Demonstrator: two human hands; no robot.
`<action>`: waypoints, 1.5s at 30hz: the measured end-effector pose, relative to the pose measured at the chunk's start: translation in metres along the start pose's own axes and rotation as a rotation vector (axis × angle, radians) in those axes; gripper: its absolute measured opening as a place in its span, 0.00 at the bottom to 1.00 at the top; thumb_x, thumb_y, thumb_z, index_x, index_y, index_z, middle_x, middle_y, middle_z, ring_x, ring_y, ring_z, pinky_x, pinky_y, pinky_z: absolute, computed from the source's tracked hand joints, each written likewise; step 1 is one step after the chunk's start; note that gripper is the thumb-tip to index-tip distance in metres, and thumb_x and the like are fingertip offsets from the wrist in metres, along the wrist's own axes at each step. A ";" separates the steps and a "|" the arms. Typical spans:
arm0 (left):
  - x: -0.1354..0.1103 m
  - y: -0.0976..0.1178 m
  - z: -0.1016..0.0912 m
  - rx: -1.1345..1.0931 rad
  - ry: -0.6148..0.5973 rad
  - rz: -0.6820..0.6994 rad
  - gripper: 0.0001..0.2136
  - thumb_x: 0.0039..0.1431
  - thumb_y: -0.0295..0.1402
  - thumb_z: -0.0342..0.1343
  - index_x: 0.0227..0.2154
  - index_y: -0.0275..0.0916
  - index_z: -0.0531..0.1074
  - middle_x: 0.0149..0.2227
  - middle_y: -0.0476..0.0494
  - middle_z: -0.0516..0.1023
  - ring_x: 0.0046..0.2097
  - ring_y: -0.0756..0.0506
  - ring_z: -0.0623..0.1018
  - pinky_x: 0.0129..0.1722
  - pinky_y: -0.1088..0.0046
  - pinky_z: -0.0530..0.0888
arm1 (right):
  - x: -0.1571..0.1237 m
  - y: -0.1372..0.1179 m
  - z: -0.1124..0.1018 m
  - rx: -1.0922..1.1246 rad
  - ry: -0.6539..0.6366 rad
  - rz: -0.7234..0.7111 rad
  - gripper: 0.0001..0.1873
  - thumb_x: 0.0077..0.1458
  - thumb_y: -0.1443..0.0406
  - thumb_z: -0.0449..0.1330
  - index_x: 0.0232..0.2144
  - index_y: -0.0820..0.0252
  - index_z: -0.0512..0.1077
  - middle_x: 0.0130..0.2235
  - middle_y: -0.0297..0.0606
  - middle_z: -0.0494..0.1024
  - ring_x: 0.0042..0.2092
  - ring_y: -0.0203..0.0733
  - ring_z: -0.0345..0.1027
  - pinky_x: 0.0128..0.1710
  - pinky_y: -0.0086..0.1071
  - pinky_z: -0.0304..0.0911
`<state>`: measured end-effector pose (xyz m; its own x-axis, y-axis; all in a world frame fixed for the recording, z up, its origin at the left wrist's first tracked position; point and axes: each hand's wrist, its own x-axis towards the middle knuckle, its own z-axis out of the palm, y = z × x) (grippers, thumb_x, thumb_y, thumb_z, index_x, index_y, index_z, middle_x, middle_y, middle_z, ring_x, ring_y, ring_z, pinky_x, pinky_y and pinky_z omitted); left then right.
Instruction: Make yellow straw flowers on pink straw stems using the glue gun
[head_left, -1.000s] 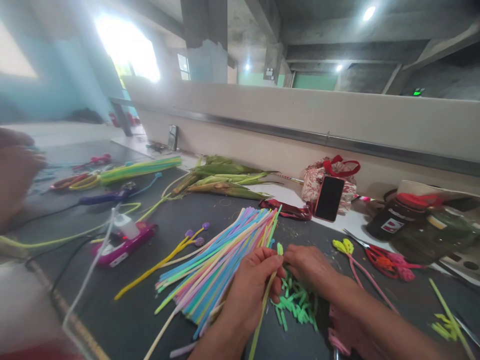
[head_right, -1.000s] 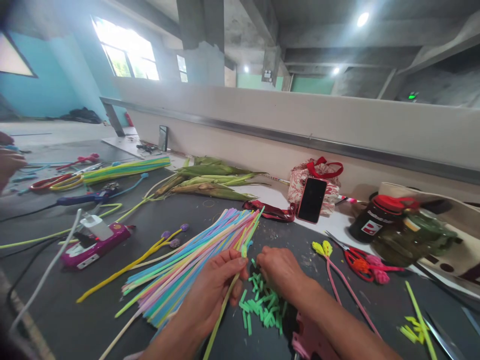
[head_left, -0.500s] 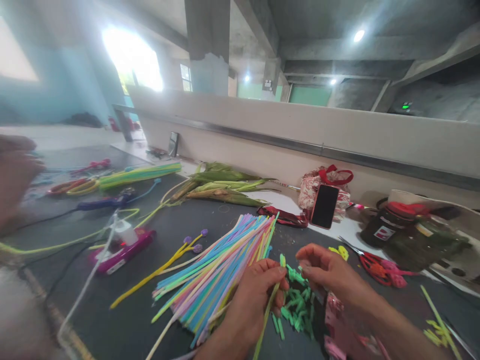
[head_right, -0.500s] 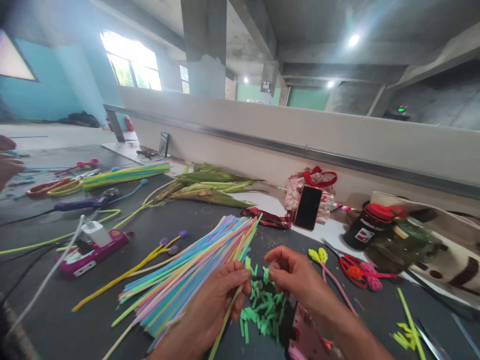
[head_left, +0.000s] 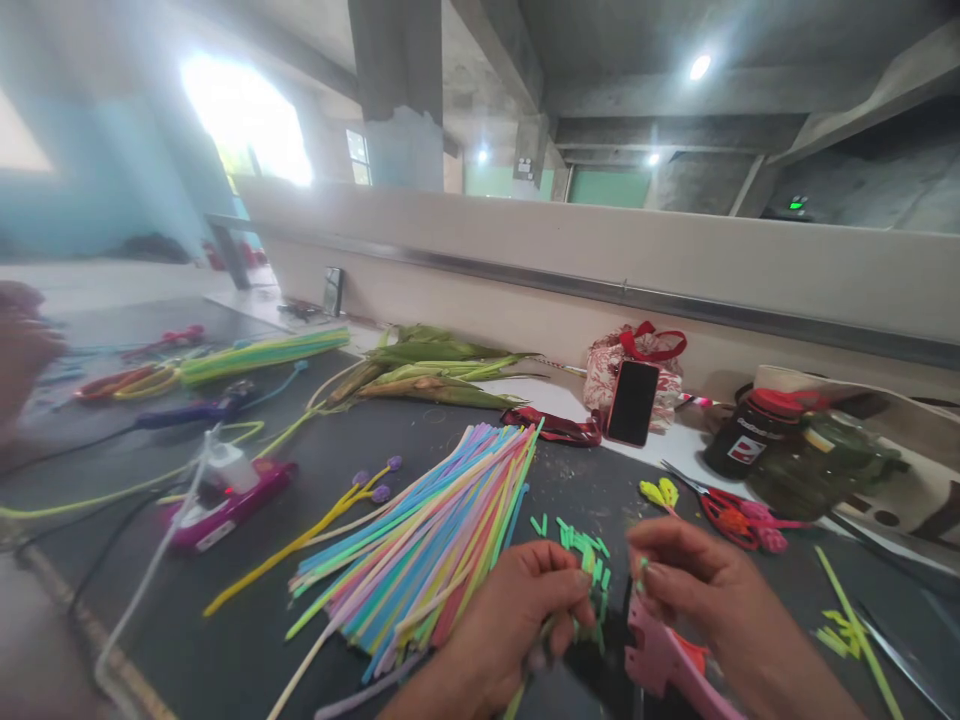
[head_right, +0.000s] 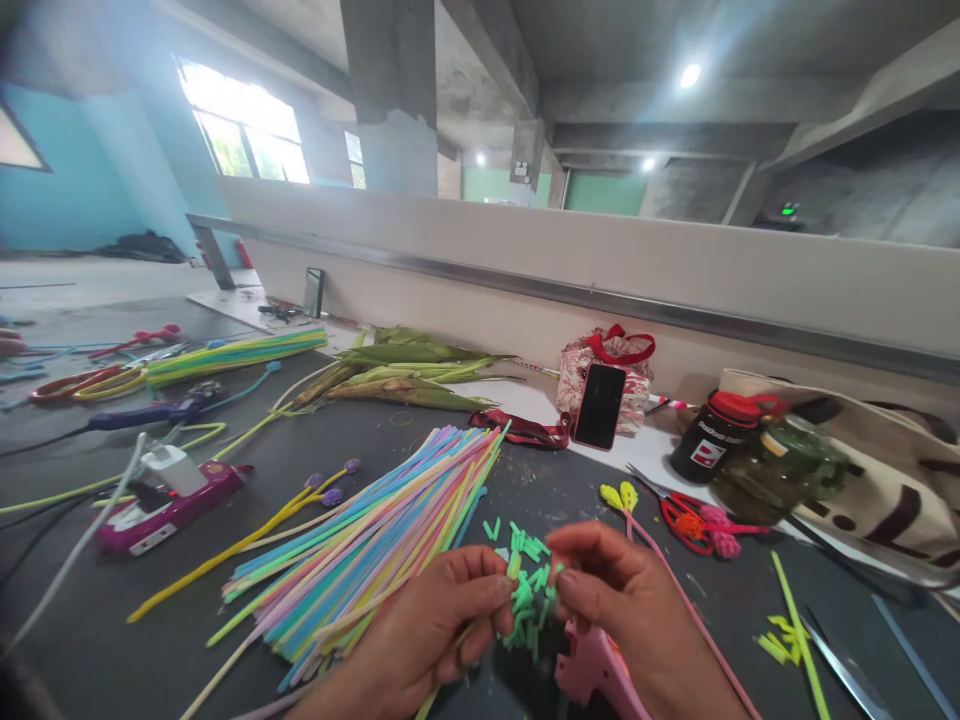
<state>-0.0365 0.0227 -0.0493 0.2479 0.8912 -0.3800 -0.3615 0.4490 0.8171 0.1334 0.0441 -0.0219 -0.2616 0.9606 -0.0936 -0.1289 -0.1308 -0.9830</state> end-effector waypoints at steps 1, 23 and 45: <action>0.001 -0.001 0.000 0.023 0.003 0.009 0.09 0.44 0.35 0.58 0.22 0.37 0.63 0.17 0.53 0.72 0.11 0.59 0.58 0.09 0.84 0.47 | 0.000 0.001 0.001 0.007 0.005 0.018 0.10 0.38 0.63 0.70 0.27 0.56 0.77 0.20 0.28 0.72 0.21 0.29 0.63 0.21 0.21 0.57; 0.006 -0.009 0.001 0.286 0.045 0.069 0.06 0.46 0.34 0.53 0.24 0.36 0.67 0.15 0.55 0.71 0.10 0.58 0.59 0.09 0.83 0.52 | 0.012 0.012 -0.004 -0.405 -0.118 -0.054 0.04 0.42 0.67 0.62 0.18 0.59 0.71 0.24 0.30 0.67 0.27 0.35 0.60 0.27 0.27 0.56; 0.001 -0.007 0.006 0.521 0.179 0.149 0.05 0.44 0.30 0.51 0.23 0.36 0.71 0.15 0.53 0.70 0.14 0.56 0.62 0.15 0.81 0.56 | 0.016 0.032 -0.002 -0.439 -0.038 -0.045 0.04 0.41 0.67 0.61 0.18 0.60 0.68 0.19 0.27 0.64 0.22 0.33 0.56 0.22 0.26 0.51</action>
<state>-0.0282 0.0202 -0.0526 0.0557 0.9599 -0.2747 0.1218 0.2666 0.9561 0.1275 0.0557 -0.0554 -0.3014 0.9521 -0.0513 0.2758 0.0356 -0.9606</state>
